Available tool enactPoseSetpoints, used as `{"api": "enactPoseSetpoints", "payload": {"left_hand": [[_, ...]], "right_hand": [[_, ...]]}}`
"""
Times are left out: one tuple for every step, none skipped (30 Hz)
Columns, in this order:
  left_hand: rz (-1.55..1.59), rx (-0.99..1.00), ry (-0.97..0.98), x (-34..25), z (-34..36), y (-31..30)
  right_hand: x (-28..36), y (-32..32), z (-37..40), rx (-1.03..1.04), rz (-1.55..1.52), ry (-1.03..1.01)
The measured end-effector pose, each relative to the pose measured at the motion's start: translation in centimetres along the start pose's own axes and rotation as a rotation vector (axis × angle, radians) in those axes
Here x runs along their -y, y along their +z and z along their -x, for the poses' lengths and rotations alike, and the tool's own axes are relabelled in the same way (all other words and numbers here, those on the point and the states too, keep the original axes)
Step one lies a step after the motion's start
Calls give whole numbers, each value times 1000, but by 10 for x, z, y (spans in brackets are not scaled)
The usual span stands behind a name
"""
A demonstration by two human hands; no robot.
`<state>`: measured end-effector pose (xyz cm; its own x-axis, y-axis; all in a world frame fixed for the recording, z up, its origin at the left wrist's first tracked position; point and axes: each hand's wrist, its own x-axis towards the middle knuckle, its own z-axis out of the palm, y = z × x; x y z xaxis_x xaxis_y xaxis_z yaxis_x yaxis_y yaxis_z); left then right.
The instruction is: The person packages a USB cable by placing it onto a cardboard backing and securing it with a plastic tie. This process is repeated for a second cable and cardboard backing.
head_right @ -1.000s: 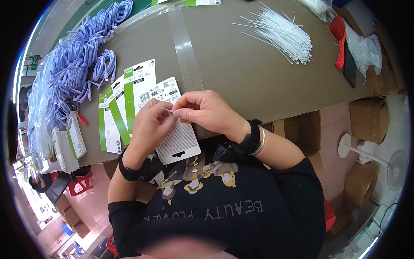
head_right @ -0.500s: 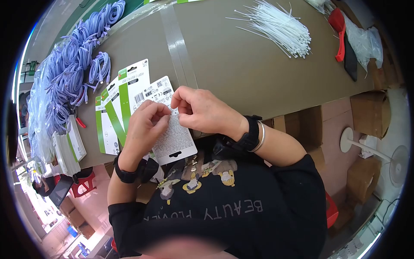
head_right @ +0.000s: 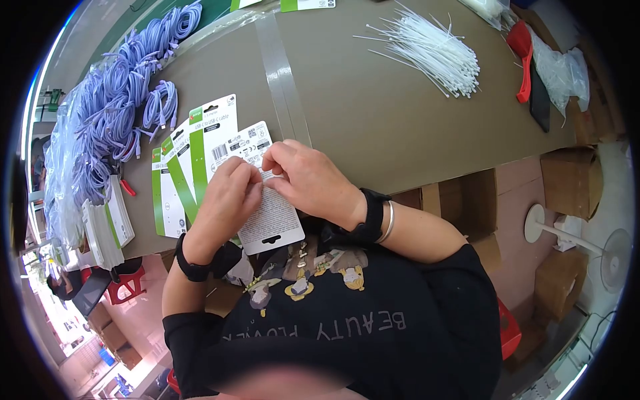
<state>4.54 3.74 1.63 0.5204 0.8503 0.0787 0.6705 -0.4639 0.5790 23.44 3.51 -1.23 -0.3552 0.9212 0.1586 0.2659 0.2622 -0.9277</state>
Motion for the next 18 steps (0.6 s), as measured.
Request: {"api": "enactPoseSetpoints", "payload": {"left_hand": [[-43,-15,32,1,1,3],[-85,-28,65,2,1,4],[-85,-29,68,2,1,2],[1,-26,19,3,1,-1],[87,-24,-31,4,2,-4],[172,-23,-82,4,2,-6],[172,-26,-83,2,3,-6],[152,-32,-39,-1,3,-5],[133,-39,5,-4,3,-4],[115,-47,47,-5,4,-3],[117,-52,44,-4,4,-1],[39,-57,76,-2,4,2],[-39,-61,109,1,3,5],[-117,-64,142,3,3,8],[-114,-67,142,4,4,9],[-96,-76,147,6,4,9],[-78,-84,152,8,5,9],[-61,-91,158,9,5,8]], "right_hand": [[-1,0,1,7,26,-18],[-1,0,1,11,53,-35],[-1,1,2,9,55,-36],[-1,2,3,0,79,-42],[-1,3,3,-7,102,-50],[-1,4,3,-13,125,-57],[-1,4,2,-11,126,-59],[0,2,1,0,99,-39],[0,0,1,13,74,-19],[1,-1,0,27,49,2],[1,-1,0,33,51,1],[2,-1,0,35,41,19],[2,-2,-1,37,32,38],[3,-2,-1,38,23,58],[3,-1,-1,40,26,59],[2,-1,0,39,51,32],[2,0,0,37,76,5],[1,1,0,34,98,-22]]}}
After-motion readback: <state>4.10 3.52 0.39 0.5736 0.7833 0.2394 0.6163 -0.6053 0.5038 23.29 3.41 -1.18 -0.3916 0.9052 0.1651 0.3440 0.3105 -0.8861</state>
